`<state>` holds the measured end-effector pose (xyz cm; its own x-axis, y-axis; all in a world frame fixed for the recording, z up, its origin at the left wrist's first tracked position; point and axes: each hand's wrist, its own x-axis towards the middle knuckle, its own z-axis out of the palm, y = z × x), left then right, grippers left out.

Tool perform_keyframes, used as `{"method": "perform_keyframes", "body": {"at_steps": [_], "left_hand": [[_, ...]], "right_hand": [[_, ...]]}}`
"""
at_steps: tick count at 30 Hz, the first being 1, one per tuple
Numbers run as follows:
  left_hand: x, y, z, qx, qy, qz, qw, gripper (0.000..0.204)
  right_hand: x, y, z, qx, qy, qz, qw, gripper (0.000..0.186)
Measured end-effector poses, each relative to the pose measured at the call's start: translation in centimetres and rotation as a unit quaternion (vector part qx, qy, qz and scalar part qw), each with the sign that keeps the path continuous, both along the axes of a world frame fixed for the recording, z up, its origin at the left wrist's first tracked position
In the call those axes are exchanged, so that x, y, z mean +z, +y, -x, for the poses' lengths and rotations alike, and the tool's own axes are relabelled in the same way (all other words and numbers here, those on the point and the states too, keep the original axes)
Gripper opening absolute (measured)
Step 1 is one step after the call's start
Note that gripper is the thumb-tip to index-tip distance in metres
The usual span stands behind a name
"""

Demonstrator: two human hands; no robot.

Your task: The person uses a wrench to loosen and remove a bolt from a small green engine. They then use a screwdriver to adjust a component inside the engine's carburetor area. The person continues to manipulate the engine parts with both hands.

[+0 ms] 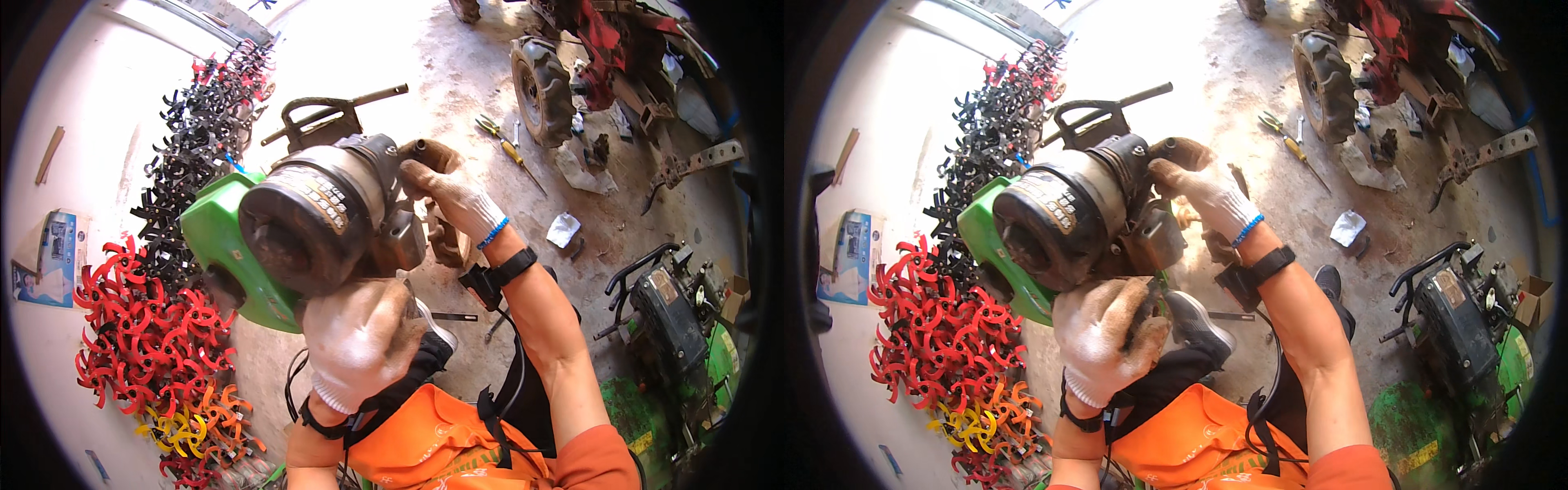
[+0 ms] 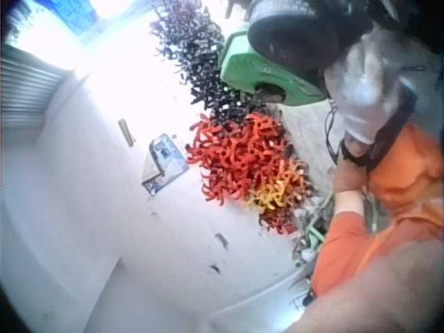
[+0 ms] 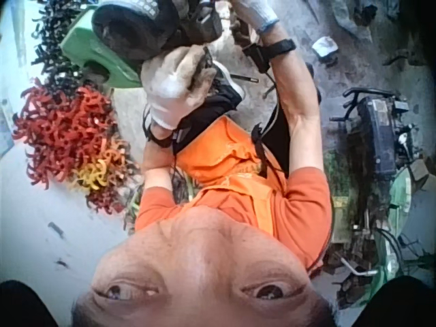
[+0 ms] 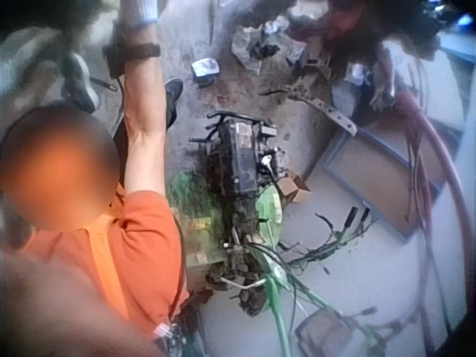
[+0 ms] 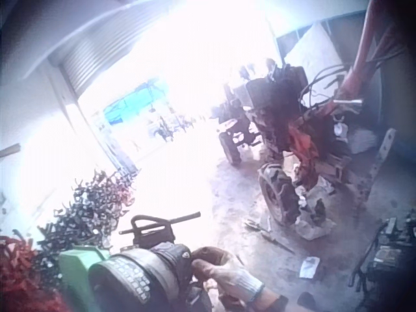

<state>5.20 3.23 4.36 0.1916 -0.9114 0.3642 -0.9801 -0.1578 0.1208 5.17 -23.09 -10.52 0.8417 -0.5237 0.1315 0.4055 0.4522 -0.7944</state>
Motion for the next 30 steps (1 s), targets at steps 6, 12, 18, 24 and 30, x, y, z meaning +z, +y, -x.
{"method": "perform_keyframes", "body": {"at_steps": [6,12,18,24,30], "left_hand": [[0.3,-0.1,-0.1,-0.017,-0.017,0.03,0.999,0.054],[0.3,-0.2,-0.3,-0.031,-0.015,0.043,0.998,0.052],[0.0,0.1,0.1,-0.006,-0.003,0.02,1.0,0.053],[0.0,-0.1,0.1,-0.009,-0.006,0.017,1.0,0.054],[-0.1,-0.2,0.0,-0.011,-0.019,0.019,1.0,0.053]], "right_hand": [[-1.1,0.4,0.6,0.011,-0.015,-0.097,0.995,0.019],[-3.5,2.2,2.0,-0.022,0.051,-0.156,0.986,0.019],[-5.0,4.1,1.8,-0.039,0.04,-0.223,0.973,0.017],[-5.3,4.2,2.1,-0.036,0.041,-0.179,0.982,0.015],[-3.3,2.6,0.6,-0.054,0.062,-0.131,0.988,0.023]]}}
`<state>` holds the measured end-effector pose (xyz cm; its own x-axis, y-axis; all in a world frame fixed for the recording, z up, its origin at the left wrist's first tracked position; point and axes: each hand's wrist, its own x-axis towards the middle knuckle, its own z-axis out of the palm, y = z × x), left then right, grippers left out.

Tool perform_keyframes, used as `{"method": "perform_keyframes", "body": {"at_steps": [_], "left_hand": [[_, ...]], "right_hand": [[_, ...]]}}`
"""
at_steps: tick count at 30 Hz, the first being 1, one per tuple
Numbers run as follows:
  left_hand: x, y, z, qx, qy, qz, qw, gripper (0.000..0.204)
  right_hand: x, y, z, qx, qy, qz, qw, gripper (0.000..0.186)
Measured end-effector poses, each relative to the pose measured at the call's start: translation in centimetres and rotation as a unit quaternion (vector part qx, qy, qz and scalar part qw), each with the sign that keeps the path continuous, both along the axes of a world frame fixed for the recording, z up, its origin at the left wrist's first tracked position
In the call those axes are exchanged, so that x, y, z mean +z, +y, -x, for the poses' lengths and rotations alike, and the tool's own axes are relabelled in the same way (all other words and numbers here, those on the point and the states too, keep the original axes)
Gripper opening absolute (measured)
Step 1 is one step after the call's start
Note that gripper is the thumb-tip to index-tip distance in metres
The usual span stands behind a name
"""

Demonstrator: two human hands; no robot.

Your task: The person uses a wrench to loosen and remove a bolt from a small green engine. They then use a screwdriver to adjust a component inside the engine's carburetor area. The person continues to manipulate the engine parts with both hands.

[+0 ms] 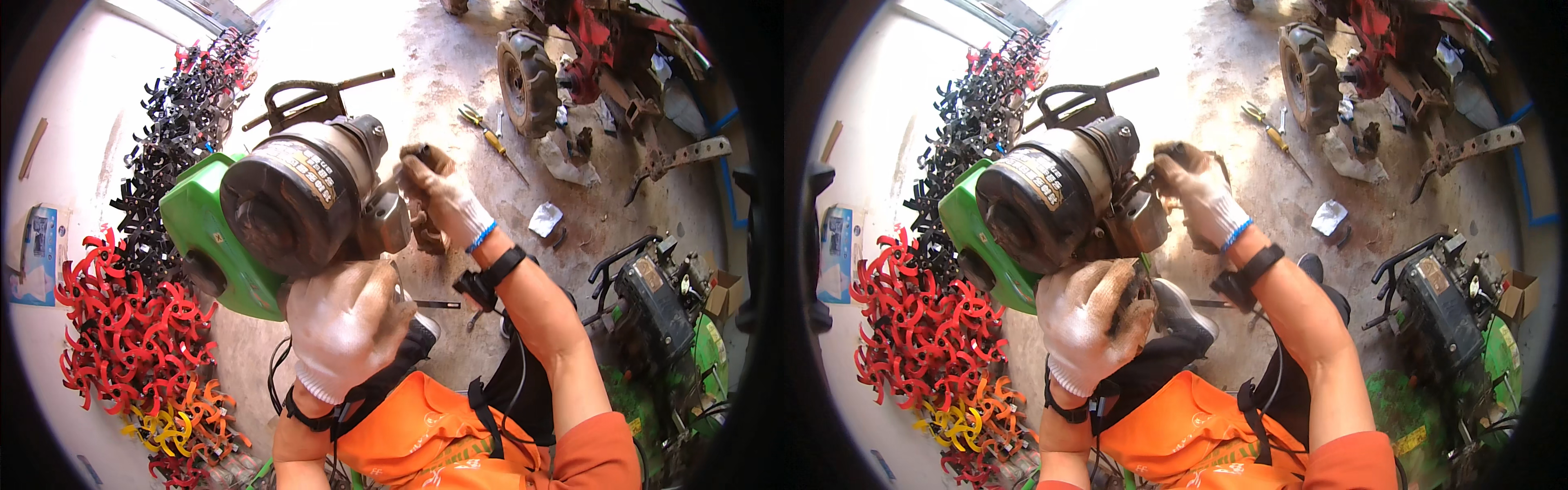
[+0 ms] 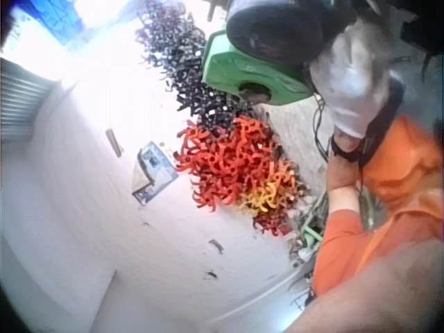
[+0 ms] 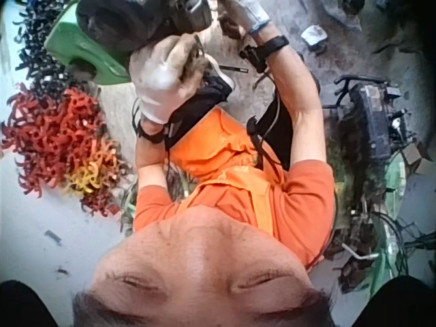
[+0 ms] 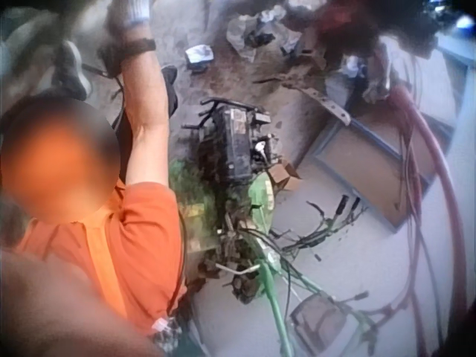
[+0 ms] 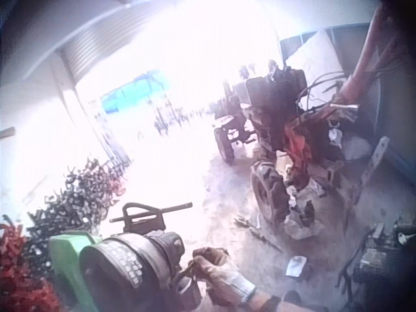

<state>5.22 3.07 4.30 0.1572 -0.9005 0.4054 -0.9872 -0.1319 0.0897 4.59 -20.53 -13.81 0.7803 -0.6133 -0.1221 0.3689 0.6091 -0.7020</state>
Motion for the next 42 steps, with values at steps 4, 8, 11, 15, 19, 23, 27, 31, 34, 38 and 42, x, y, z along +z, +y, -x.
{"method": "perform_keyframes", "body": {"at_steps": [4,8,11,15,19,23,27,31,34,38,42], "left_hand": [[0.0,0.0,0.0,-0.005,-0.009,-0.001,1.0,0.054],[0.0,0.1,-0.4,-0.016,-0.027,-0.007,0.999,0.057],[-0.7,0.1,-0.8,-0.03,-0.033,0.011,0.999,0.059],[-1.2,0.3,-1.1,-0.042,-0.031,0.028,0.998,0.055],[-1.2,0.0,-1.1,-0.039,-0.026,0.025,0.999,0.054],[-0.7,-0.1,-0.9,-0.035,-0.025,0.019,0.999,0.056],[-0.5,0.4,-0.5,-0.013,-0.009,-0.011,1.0,0.048],[-0.8,0.2,-0.8,-0.026,-0.023,0.011,0.999,0.058],[-0.8,0.1,-0.9,-0.025,-0.017,0.015,0.999,0.058],[-0.2,0.5,-0.5,-0.012,-0.005,-0.013,1.0,0.053],[0.5,0.2,-0.2,-0.007,0.003,-0.025,1.0,0.053]], "right_hand": [[2.0,-2.4,-1.0,0.024,-0.052,0.145,0.988,0.028],[2.0,-2.6,-0.6,0.041,-0.082,0.126,0.988,0.029],[0.4,-2.3,-0.4,0.043,-0.096,0.07,0.992,0.03],[-1.6,-2.5,-0.7,0.05,-0.073,0.024,0.996,0.03],[-1.9,-2.9,-1.9,0.022,-0.145,0.013,0.989,0.027],[-1.8,-1.6,-0.2,0.063,-0.102,0.015,0.993,0.027],[-1.6,-0.1,0.5,0.009,-0.062,0.003,0.998,0.024],[-1.4,1.0,0.6,-0.004,-0.045,-0.047,0.998,0.021],[-1.3,1.7,0.8,-0.011,-0.067,-0.053,0.996,0.019],[-1.2,1.8,0.8,-0.023,-0.055,-0.029,0.998,0.018],[-0.5,1.5,1.2,-0.032,-0.009,-0.004,0.999,0.016]]}}
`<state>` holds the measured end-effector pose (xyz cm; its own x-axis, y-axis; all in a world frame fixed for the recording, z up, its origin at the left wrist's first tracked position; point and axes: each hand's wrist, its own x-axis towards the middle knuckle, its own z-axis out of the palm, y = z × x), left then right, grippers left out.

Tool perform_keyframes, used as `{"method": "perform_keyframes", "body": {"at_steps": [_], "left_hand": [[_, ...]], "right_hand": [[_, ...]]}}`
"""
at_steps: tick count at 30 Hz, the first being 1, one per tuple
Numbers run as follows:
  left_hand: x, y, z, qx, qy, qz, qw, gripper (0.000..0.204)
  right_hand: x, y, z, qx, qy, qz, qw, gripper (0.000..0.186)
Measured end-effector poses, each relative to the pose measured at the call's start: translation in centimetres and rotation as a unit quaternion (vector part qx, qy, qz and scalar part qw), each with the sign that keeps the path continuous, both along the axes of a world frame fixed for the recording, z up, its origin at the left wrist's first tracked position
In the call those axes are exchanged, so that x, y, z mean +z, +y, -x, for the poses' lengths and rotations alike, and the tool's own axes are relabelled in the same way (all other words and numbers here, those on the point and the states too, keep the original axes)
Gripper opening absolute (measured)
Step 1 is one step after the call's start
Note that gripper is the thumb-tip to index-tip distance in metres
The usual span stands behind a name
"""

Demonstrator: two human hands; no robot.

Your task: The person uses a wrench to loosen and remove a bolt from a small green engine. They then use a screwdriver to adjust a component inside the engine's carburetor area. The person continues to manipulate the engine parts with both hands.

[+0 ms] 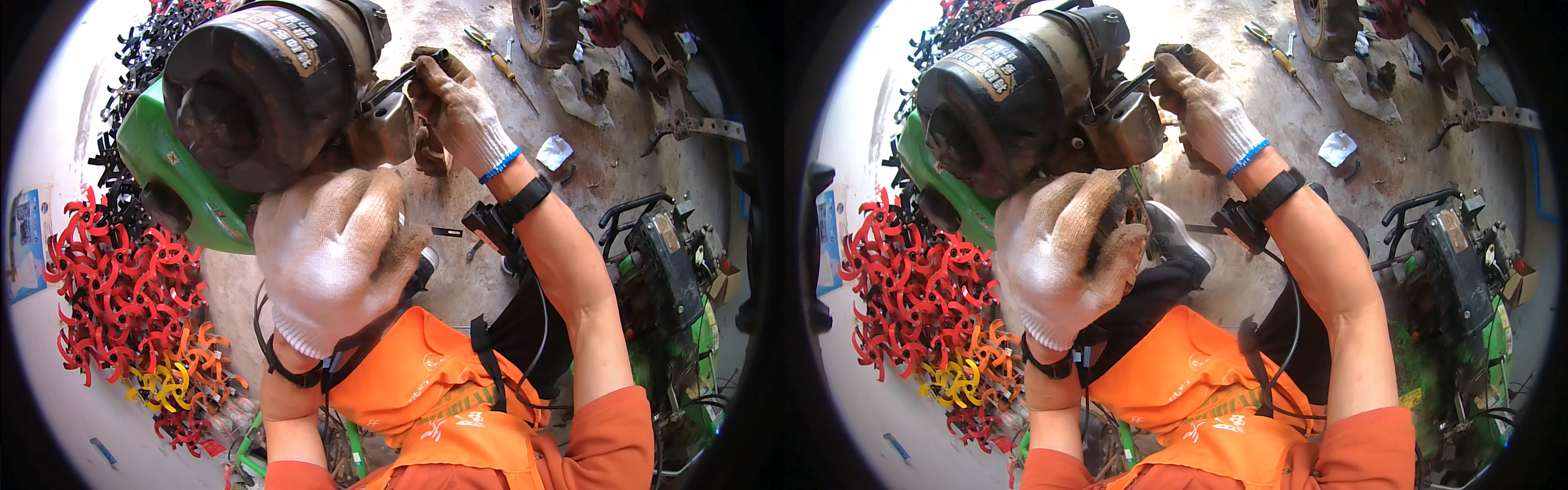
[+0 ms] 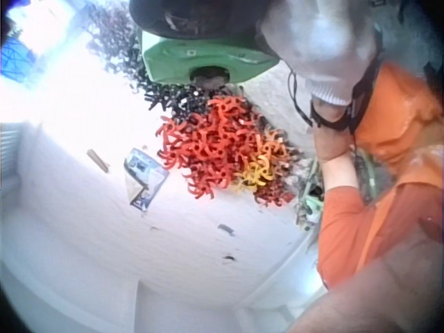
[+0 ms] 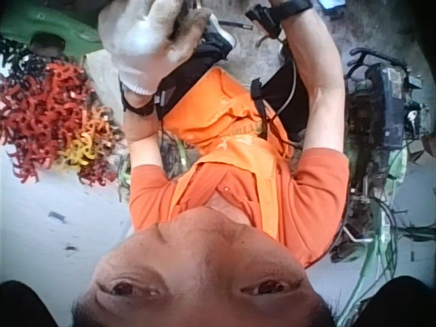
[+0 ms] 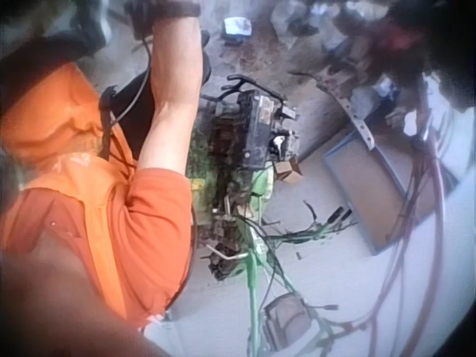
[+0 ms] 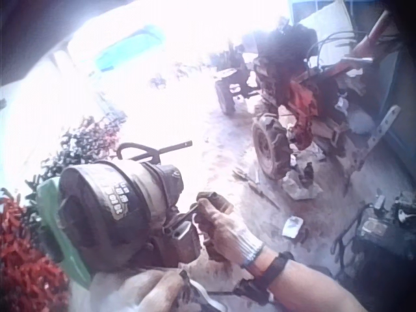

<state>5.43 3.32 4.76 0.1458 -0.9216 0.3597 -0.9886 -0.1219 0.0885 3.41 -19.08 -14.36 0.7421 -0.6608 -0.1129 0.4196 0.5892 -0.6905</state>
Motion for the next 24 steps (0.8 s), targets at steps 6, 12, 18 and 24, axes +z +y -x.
{"method": "perform_keyframes", "body": {"at_steps": [6,12,18,24], "left_hand": [[0.1,0.1,0.0,0.009,0.011,-0.002,1.0,0.054],[-0.3,0.4,-0.2,0.016,0.0,0.013,1.0,0.052],[0.5,-0.6,0.3,-0.012,0.016,0.062,0.998,0.054],[-1.1,0.4,-0.4,-0.016,0.011,0.058,0.998,0.054]], "right_hand": [[-0.3,2.0,1.4,-0.008,-0.034,-0.067,0.997,0.016],[-1.9,1.7,2.2,0.07,-0.044,-0.021,0.996,0.025],[-2.1,-1.3,-1.3,0.017,-0.034,0.024,0.999,0.019],[-2.0,-0.1,0.1,0.047,-0.06,-0.007,0.997,0.02]]}}
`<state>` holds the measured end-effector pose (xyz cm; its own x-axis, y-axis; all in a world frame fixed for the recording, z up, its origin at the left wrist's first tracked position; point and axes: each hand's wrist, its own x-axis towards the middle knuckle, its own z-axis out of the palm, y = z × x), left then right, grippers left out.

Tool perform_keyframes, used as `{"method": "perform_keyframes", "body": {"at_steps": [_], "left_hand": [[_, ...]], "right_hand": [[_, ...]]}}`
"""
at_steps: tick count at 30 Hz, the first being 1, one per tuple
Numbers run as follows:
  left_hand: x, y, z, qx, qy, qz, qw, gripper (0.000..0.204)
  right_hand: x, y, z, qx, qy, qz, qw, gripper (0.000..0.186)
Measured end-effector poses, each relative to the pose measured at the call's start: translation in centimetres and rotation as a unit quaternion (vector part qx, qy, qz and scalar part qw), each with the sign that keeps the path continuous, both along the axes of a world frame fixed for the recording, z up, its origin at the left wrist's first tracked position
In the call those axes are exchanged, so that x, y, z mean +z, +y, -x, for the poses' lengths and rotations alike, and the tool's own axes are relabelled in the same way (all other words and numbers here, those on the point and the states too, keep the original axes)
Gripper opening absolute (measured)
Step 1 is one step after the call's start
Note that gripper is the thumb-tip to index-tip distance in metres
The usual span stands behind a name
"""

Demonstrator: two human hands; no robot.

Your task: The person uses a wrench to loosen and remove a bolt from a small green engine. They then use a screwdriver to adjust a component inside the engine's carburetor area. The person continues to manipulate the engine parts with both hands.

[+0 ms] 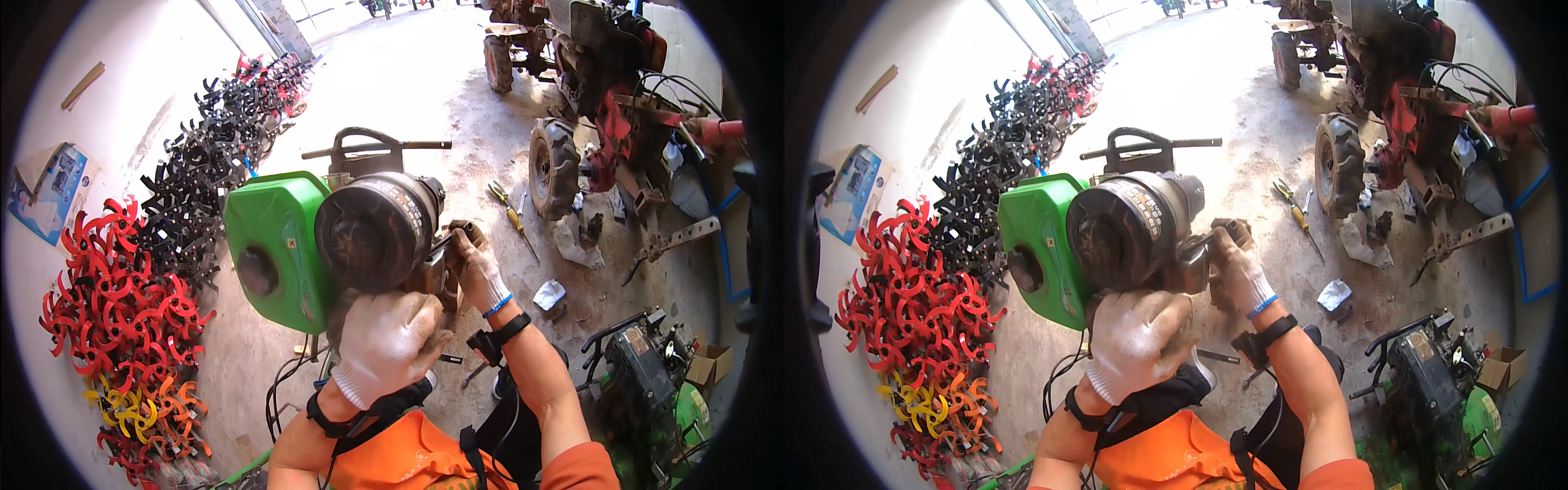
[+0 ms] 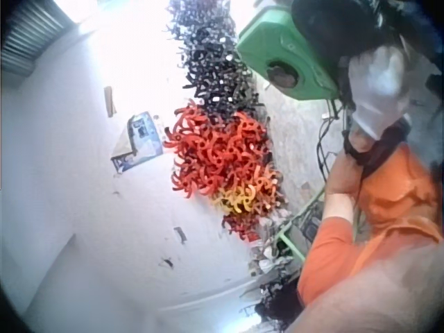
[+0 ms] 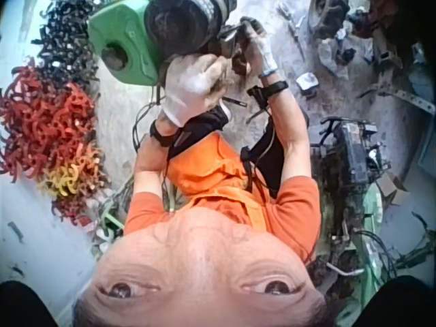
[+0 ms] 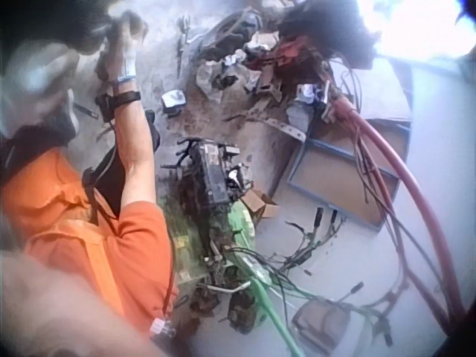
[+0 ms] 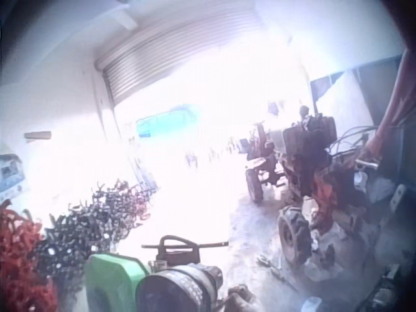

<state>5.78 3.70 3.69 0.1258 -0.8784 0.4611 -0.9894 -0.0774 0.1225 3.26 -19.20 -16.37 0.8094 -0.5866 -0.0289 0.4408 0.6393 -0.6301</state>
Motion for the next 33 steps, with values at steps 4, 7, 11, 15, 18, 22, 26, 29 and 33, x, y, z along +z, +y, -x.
{"method": "perform_keyframes", "body": {"at_steps": [4,7,11,15,18,22,26,29,33], "left_hand": [[-0.1,-0.1,0.0,0.002,-0.008,0.007,1.0,0.053],[0.4,-0.3,0.2,0.0,-0.011,0.01,1.0,0.052],[0.6,-0.2,0.5,0.019,0.003,-0.017,1.0,0.049],[0.5,-0.2,0.6,0.032,-0.008,-0.028,0.999,0.054],[0.6,-0.6,0.5,0.006,-0.029,-0.015,0.999,0.053],[1.0,-0.7,0.5,0.014,-0.032,-0.029,0.999,0.053],[0.7,-0.6,0.6,0.024,-0.035,-0.023,0.999,0.053],[0.5,-0.6,0.6,0.021,-0.035,-0.011,0.999,0.053],[0.4,-0.5,0.6,0.022,-0.037,-0.02,0.999,0.054]], "right_hand": [[-0.1,0.1,0.0,-0.009,0.011,-0.044,0.999,0.022],[-0.4,-0.5,-0.3,0.015,-0.025,-0.071,0.997,0.023],[-0.8,-1.2,-0.3,0.013,-0.033,-0.031,0.999,0.023],[-0.6,-0.2,0.1,-0.019,0.034,0.025,0.999,0.029],[-0.2,0.6,0.2,-0.01,0.001,-0.042,0.999,0.015],[0.6,1.0,0.3,-0.009,0.013,-0.065,0.998,0.012],[1.1,0.9,-0.2,-0.021,0.005,-0.054,0.998,0.013],[1.1,1.0,-0.5,0.003,0.022,-0.158,0.987,0.016],[0.6,1.1,-0.7,-0.015,0.007,-0.182,0.983,0.017]]}}
